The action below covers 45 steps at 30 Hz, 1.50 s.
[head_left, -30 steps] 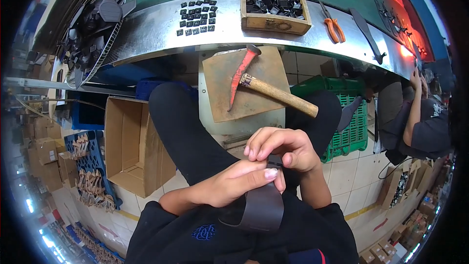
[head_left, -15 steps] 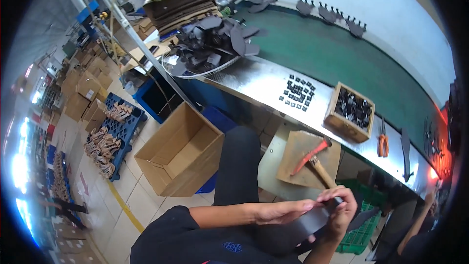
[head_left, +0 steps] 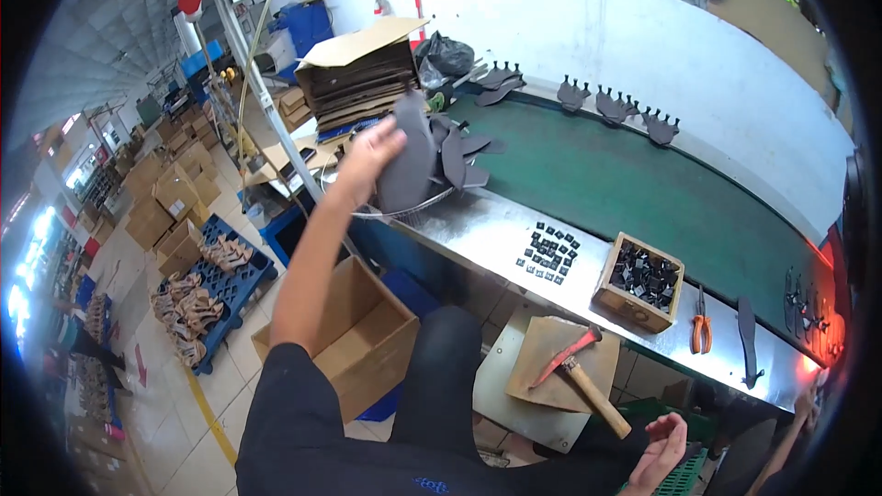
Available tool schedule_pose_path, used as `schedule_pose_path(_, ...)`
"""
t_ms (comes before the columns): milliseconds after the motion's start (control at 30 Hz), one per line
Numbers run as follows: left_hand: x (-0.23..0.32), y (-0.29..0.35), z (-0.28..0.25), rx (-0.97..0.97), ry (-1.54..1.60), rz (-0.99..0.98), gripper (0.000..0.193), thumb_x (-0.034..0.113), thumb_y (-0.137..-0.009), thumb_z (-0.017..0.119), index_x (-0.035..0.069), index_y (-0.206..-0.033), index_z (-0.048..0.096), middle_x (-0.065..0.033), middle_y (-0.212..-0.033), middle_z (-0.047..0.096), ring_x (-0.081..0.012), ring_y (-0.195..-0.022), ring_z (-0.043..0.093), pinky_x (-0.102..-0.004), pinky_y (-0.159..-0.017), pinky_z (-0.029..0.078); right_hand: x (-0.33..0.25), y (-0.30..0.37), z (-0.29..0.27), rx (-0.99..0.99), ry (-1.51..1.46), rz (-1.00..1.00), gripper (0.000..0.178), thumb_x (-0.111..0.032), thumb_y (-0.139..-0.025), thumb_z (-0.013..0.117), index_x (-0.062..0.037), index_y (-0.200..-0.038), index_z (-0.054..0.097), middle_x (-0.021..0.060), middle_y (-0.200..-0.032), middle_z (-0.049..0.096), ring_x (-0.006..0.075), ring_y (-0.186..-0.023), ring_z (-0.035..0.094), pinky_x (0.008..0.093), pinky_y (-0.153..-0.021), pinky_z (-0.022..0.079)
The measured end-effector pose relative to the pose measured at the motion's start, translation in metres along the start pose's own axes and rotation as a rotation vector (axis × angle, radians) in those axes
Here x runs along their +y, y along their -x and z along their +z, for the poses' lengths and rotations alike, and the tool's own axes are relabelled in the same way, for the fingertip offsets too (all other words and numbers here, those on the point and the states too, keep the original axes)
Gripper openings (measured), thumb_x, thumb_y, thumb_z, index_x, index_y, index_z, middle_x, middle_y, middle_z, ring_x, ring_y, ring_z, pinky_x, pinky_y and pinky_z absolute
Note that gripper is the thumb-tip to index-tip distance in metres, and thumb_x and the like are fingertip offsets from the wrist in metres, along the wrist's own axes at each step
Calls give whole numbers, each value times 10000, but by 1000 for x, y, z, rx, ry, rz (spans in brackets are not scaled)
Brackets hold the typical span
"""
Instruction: Hammering and trimming black shoe components onto a sole at a workstation.
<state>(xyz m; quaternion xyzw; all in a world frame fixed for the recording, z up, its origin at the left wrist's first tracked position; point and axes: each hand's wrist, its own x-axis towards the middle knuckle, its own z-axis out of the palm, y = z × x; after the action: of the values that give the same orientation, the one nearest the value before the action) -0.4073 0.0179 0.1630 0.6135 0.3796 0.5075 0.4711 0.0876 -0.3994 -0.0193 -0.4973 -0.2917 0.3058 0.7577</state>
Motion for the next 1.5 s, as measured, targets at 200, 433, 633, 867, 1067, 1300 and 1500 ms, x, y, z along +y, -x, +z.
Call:
schedule_pose_path(200, -78, -149, -140, 109, -1177, 340, 606, 462, -963, 558, -12, -1340, 556, -278, -1253, 627, -446, -1140, 604, -449, -991, 473, 56, 12, -35, 116, -201, 199, 324, -239, -1043, 549, 43, -1180, 632, 146, -1078, 667, 243, -955, 630, 392, -898, 521)
schedule_pose_path(433, -126, -181, -110, -89, -1252, 95, 649, 514, -1015, 397, -27, -1320, 584, -259, -1352, 579, -392, -1295, 519, -450, -1107, 389, 79, 19, -59, 304, -354, 84, 292, -266, -1056, 509, -18, -1183, 597, 50, -1021, 598, 136, -900, 565, 293, -823, 494)
schedule_pose_path(633, -120, -156, -129, -178, -1049, 190, 382, 223, -999, 544, 15, -1307, 631, -137, -1297, 661, -240, -1227, 595, -330, -1060, 428, 52, 5, -40, 310, -460, 143, 253, -249, -1047, 514, -24, -1113, 608, 71, -957, 592, 171, -854, 563, 367, -775, 530)
schedule_pose_path(867, -92, -165, -164, -211, -745, 145, 479, 154, -1005, 544, -20, -1444, 465, -182, -1468, 513, -305, -1363, 488, -374, -1129, 371, 56, 2, -60, 299, -562, 68, 275, -232, -1055, 492, 1, -1148, 602, 119, -983, 647, 203, -853, 636, 387, -766, 560)
schedule_pose_path(1067, -89, -110, -75, 31, -1395, 387, 473, 220, -1039, 479, 17, -1464, 438, -224, -1497, 455, -383, -1431, 368, -469, -1194, 236, 13, -130, -158, 507, 674, -335, 274, -202, -998, 585, -26, -1206, 561, 124, -984, 626, 241, -783, 626, 341, -687, 525)
schedule_pose_path(1300, 2, 36, 140, -356, -1236, 747, 455, 55, -862, 620, 34, -1312, 554, -171, -1467, 502, -350, -1450, 368, -504, -1215, 202, 13, -257, -250, 482, 1331, -12, 376, -292, -873, 674, 11, -1093, 648, 237, -984, 624, 469, -965, 604, 499, -858, 497)
schedule_pose_path(1500, 26, 92, 224, -651, -1192, 947, 672, 123, -774, 752, 56, -1397, 512, -132, -1537, 442, -318, -1470, 346, -523, -1212, 219, -88, -209, -51, 505, 1650, -1109, 292, -24, -813, 650, -128, -1086, 667, 57, -1018, 587, 249, -1003, 582, 419, -907, 429)
